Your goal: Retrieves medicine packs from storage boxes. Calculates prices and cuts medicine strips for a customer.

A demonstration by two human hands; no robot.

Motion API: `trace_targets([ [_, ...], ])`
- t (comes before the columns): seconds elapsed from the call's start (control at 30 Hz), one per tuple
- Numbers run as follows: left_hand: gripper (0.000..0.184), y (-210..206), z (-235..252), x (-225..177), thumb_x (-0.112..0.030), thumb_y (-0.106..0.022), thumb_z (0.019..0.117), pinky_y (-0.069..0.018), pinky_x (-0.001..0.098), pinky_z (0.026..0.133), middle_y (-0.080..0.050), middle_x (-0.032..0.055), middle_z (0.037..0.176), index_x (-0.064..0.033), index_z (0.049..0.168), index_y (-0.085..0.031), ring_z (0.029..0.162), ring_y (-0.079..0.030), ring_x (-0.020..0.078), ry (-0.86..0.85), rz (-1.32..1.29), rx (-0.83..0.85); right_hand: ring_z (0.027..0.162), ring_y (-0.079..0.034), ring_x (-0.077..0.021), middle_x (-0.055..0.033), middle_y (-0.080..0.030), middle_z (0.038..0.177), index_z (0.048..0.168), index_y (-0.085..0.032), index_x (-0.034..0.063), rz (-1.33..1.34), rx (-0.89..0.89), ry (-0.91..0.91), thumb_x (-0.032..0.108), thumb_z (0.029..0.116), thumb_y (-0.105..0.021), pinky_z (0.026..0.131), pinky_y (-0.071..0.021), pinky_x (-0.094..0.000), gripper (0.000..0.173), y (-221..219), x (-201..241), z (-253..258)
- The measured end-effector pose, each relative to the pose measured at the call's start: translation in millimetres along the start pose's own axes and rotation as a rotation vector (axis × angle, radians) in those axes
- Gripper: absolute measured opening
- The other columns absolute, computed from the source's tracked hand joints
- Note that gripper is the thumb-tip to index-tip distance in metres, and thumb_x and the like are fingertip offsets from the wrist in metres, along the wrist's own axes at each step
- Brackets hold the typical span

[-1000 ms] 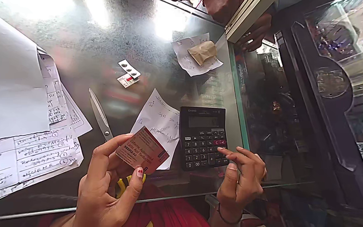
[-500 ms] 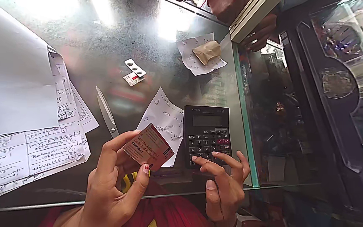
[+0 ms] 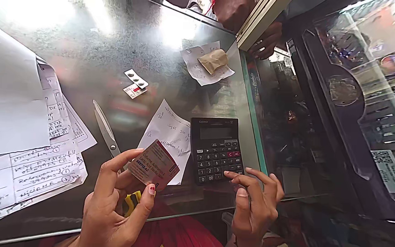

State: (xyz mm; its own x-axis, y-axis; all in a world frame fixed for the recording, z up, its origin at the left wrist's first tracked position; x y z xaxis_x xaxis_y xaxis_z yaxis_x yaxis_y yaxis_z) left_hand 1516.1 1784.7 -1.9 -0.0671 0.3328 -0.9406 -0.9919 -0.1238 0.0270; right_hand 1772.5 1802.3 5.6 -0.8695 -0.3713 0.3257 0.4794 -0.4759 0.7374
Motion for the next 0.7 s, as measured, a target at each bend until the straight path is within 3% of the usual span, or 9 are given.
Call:
trace_targets([
  [0.07, 0.05, 0, 0, -1, -0.01, -0.062, 0.0964, -0.0586, 0.0169, 0.089, -0.07, -0.0099, 0.123, -0.0102, 0.141, -0.039, 0.104, -0.069, 0.0003, -0.009, 0.005, -0.002, 0.119, -0.06, -0.0101, 0.0075, -0.075, 0.098, 0.094, -0.06, 0.0183, 0.046, -0.065, 0.044, 0.039, 0.1091, -0.027, 0.121, -0.0163, -0.0432, 0.042, 6, 0, 2],
  [0.2, 0.046, 0, 0, -2, -0.012, -0.064, 0.0967, -0.0588, 0.0172, 0.089, -0.071, -0.0105, 0.122, -0.0117, 0.138, -0.044, 0.105, -0.07, 0.0008, -0.018, 0.021, 0.002, 0.118, -0.059, -0.0029, 0.0139, -0.069, 0.103, 0.094, -0.053, 0.0227, 0.129, -0.168, 0.199, 0.035, 0.1083, -0.035, 0.12, -0.027, -0.0341, 0.027, 13, 10, 3],
  [0.4, 0.034, 5, 2, -3, -0.016, -0.07, 0.0952, -0.0561, 0.0138, 0.089, -0.07, -0.0149, 0.118, -0.0205, 0.127, -0.06, 0.103, -0.067, -0.0037, -0.201, 0.034, 0.057, 0.113, -0.06, -0.0084, 0.007, -0.069, 0.101, 0.094, -0.056, 0.0209, 0.279, -0.048, 0.437, 0.025, 0.1022, -0.057, 0.117, -0.0314, -0.0353, 0.01, -17, 34, -2],
  [0.5, 0.029, 13, -2, 3, -0.013, -0.074, 0.0932, -0.0597, 0.0198, 0.087, -0.071, -0.0078, 0.114, -0.0202, 0.12, -0.067, 0.104, -0.07, 0.0058, -0.293, -0.042, 0.113, 0.112, -0.061, -0.0105, 0.004, -0.07, 0.102, 0.1, -0.064, 0.017, 0.247, 0.014, 0.548, 0.021, 0.1023, -0.058, 0.118, -0.0284, -0.0376, 0.008, -35, 37, -5],
  [0.7, 0.009, 24, 4, 0, -0.007, -0.066, 0.0974, -0.0504, 0.0302, 0.108, -0.071, -0.003, 0.12, -0.0102, 0.105, -0.069, 0.124, -0.062, 0.0136, -0.536, 0.047, 0.233, 0.118, -0.057, -0.0112, 0.0071, -0.07, 0.109, 0.105, -0.066, 0.0199, 0.155, -0.008, 0.433, 0.026, 0.1044, -0.053, 0.116, -0.0253, -0.04, 0.014, -39, 32, 0],
])
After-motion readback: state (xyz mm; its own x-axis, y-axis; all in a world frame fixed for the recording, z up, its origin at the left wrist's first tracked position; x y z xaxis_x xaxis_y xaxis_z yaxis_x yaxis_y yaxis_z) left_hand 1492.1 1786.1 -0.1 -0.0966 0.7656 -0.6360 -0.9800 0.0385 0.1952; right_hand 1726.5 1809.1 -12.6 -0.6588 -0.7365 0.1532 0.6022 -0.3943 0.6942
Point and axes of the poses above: each hand's wrist, its own z-axis towards the middle knuckle, its own y-axis out of the back of the hand, x = y × z, the point moved 1 cm from there along z, towards the middle knuckle
